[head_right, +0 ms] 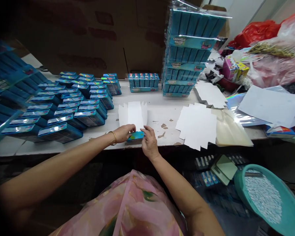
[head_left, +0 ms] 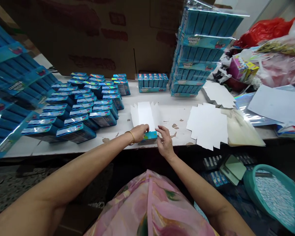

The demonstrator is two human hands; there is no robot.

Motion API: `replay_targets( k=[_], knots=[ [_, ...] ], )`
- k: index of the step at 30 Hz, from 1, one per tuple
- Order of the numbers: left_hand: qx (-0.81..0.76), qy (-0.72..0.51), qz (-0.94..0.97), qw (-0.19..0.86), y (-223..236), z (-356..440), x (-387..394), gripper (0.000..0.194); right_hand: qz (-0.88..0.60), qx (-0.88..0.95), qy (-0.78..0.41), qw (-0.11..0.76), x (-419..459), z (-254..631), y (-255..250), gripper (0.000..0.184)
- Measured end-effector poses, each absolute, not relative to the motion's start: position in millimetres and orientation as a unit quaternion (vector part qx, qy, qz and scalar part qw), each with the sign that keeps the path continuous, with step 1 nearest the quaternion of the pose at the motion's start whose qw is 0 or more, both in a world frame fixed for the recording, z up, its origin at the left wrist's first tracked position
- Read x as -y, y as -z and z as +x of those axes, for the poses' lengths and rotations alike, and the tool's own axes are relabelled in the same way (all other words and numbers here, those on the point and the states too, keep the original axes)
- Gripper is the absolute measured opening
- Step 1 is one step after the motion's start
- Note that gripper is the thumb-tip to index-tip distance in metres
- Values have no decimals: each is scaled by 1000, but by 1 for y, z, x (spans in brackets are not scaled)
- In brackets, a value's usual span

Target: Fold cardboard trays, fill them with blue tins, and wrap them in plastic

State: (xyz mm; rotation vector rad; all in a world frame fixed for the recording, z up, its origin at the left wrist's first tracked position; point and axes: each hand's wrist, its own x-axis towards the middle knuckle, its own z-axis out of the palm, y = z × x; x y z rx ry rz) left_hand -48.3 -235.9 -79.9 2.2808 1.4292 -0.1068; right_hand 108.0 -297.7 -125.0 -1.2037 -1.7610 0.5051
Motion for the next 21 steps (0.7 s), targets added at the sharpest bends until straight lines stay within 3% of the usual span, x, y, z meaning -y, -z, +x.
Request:
replay_targets(
  k=[4, 7, 10, 18, 21],
  knots=[
    [-465, 45, 865, 181, 82, -46, 249, 19, -485, 705, -230, 463, 301, 107, 124, 41],
    [-466, 66, 873, 130, 86, -40, 264, 27, -490, 692, -244, 470, 302, 106, 126, 40],
    [-503, 60, 858, 82, 91, -34, 274, 21, -489, 685, -256, 475, 304, 105, 128, 41],
    [-552, 170, 802, 152, 75, -17, 259, 20, -474, 666, -313, 484, 295, 113, 124, 37],
    [-550, 172, 805, 144, 74, -17, 260, 21, -475, 710, -267, 445, 290, 119, 114, 32]
  ],
)
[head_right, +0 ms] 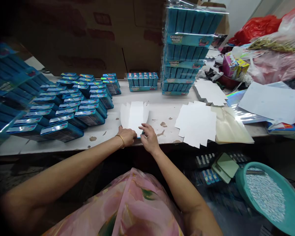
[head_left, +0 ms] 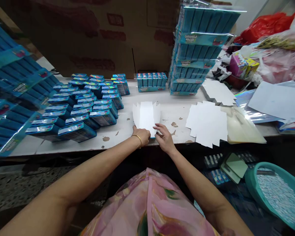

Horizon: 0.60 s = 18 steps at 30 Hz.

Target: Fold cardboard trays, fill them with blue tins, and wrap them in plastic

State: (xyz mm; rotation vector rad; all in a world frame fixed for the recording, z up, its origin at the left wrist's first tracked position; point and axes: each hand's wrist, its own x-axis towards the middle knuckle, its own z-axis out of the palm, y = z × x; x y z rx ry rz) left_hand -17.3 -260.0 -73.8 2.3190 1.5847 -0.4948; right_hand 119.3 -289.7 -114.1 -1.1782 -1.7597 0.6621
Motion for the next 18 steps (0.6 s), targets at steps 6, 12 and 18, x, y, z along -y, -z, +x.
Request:
replay_targets(
  k=[6, 12, 18],
  knots=[
    [-524, 118, 836, 117, 83, -24, 268, 17, -449, 863, -62, 224, 297, 124, 86, 22],
    [-533, 146, 825, 118, 81, -21, 262, 15, -418, 904, 28, 81, 294, 124, 93, 12],
    [-529, 12, 827, 189, 86, -45, 267, 29, -399, 914, 66, 35, 289, 105, 74, 19]
  ],
)
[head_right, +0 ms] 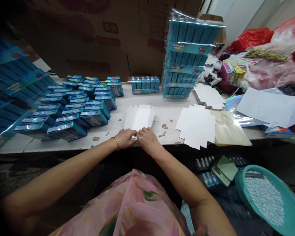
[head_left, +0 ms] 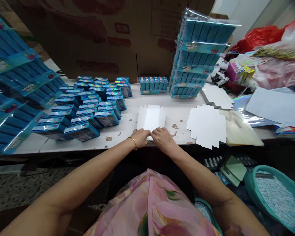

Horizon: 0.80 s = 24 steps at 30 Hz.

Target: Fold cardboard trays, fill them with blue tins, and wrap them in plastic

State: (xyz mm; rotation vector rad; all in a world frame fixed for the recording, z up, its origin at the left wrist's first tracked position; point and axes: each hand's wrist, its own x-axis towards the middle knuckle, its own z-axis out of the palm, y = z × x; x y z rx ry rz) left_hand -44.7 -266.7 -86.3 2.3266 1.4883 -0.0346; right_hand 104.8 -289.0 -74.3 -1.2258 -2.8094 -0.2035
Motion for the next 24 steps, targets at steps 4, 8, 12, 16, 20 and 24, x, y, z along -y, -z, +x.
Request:
replay_targets(
  k=[4, 8, 12, 16, 20, 24],
  knots=[
    [-548, -272, 779, 141, 94, -66, 265, 43, -447, 894, 32, -12, 297, 77, 70, 19],
    [-611, -380, 670, 183, 103, -81, 259, 44, -494, 867, -24, -61, 303, 58, 94, 20],
    [-652, -365, 602, 283, 112, -84, 251, 47, -471, 880, -22, -52, 307, 59, 115, 21],
    [-686, -361, 564, 285, 112, -86, 227, 54, -421, 906, -30, -39, 318, 64, 124, 24],
    [-737, -266, 555, 278, 105, -91, 198, 69, -360, 932, -25, -24, 345, 63, 125, 22],
    [-745, -201, 571, 279, 105, -97, 191, 64, -299, 951, -40, 68, 348, 71, 95, 23]
  ],
)
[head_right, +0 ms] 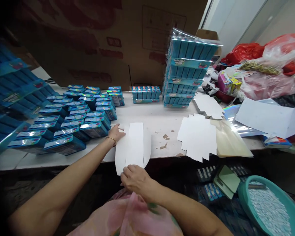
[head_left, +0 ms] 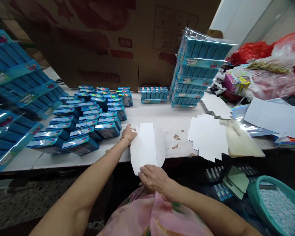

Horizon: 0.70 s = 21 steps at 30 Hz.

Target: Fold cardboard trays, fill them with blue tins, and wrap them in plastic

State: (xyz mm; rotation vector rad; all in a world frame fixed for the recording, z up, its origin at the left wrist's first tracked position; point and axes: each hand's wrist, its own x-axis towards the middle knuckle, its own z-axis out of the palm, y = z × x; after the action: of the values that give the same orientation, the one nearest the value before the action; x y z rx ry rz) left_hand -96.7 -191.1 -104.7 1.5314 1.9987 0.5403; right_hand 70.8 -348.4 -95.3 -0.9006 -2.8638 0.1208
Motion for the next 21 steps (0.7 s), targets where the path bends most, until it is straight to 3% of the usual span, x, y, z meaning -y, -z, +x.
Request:
replay_targets(
  k=[2, 4, 7, 9, 11, 15, 21],
  knots=[
    [-746, -208, 574, 266, 107, -98, 195, 61, -352, 921, -29, 163, 322, 81, 74, 28],
    [-742, -207, 585, 254, 109, -99, 201, 58, -511, 835, -18, 203, 279, 91, 61, 35],
    [-732, -194, 603, 251, 112, -99, 210, 56, -644, 751, -105, 99, 214, 98, 65, 39],
    [-725, -188, 609, 259, 115, -100, 216, 54, -654, 735, -178, 26, 191, 95, 77, 30],
    [-717, -190, 614, 269, 116, -101, 223, 52, -649, 734, -200, 13, 188, 90, 89, 23],
    [-671, -188, 661, 278, 110, -100, 230, 50, -572, 803, -156, 55, 208, 82, 97, 35],
    [-643, -58, 707, 290, 93, -89, 207, 21, -486, 861, -150, -27, 200, 74, 86, 32]
  ],
)
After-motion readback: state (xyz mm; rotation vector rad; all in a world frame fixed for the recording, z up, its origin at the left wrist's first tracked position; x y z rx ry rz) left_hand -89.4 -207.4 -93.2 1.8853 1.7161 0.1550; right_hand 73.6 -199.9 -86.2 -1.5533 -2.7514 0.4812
